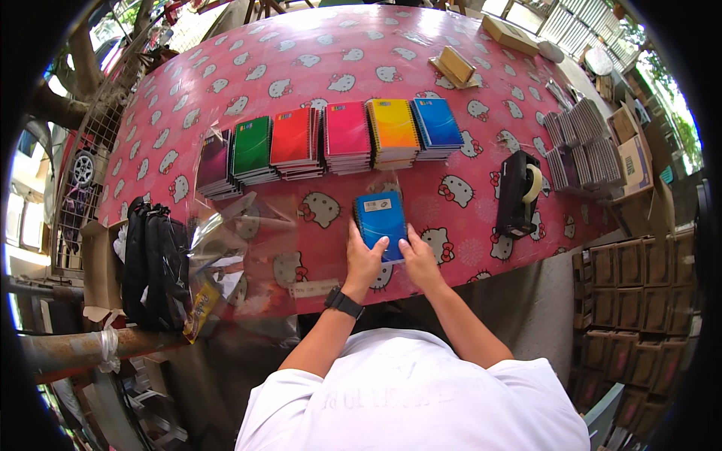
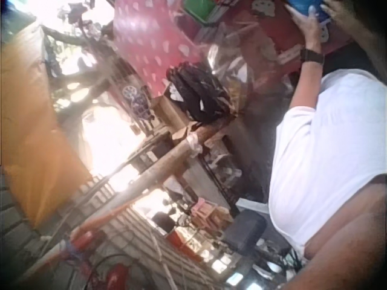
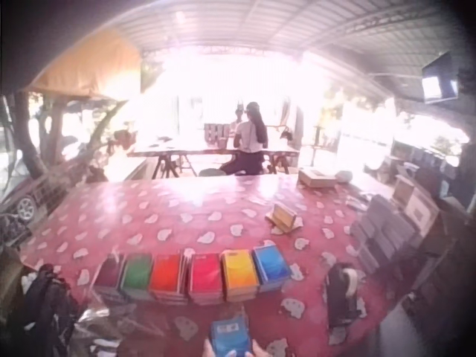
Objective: The person picks up notebooks of various colors from stacks on a table, aligns them into a single stack, slides the stack into a plastic bag, and secures the opening with tape from a dispenser.
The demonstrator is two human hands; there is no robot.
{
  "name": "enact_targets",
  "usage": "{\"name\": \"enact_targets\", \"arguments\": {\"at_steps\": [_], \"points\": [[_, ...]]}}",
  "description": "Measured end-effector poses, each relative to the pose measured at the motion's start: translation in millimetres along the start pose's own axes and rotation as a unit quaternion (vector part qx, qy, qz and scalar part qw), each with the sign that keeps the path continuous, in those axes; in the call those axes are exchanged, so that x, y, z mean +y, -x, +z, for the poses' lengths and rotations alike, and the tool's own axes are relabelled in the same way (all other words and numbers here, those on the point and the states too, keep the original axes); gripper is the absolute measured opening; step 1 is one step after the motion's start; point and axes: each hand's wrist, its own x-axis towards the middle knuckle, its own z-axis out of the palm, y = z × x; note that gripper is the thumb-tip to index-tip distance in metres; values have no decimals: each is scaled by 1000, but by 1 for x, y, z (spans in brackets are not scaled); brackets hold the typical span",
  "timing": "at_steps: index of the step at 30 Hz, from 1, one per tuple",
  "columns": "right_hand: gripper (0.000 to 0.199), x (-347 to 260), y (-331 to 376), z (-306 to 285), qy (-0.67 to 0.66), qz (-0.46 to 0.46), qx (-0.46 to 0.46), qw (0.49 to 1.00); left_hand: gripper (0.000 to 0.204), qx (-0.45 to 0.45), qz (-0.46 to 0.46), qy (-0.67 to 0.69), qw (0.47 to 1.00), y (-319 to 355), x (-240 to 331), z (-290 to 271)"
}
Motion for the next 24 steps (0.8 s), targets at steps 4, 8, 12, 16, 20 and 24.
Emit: {"name": "enact_targets", "arguments": {"at_steps": [4,8,12,16,20,24], "points": [[77,19,8,5,-132,-60,-43,988,79,-6,-17,64,998,0,4,-7],[87,-3,44,-10,109,-220,46,968,79,-21,-23,94,995,1,2,-7],[46,51,67,-11,153,-201,38,967,79,-42,-25,110,993,-1,4,-5],[25,36,76,-34,57,-263,-315,910,79,-42,-13,114,992,-2,0,-6],[29,-4,21,-39,128,-314,-38,940,74,-39,-3,33,999,-4,-11,-12],[53,6,-27,-12,352,-300,35,886,62,-33,-13,108,994,-3,-7,-13]]}}
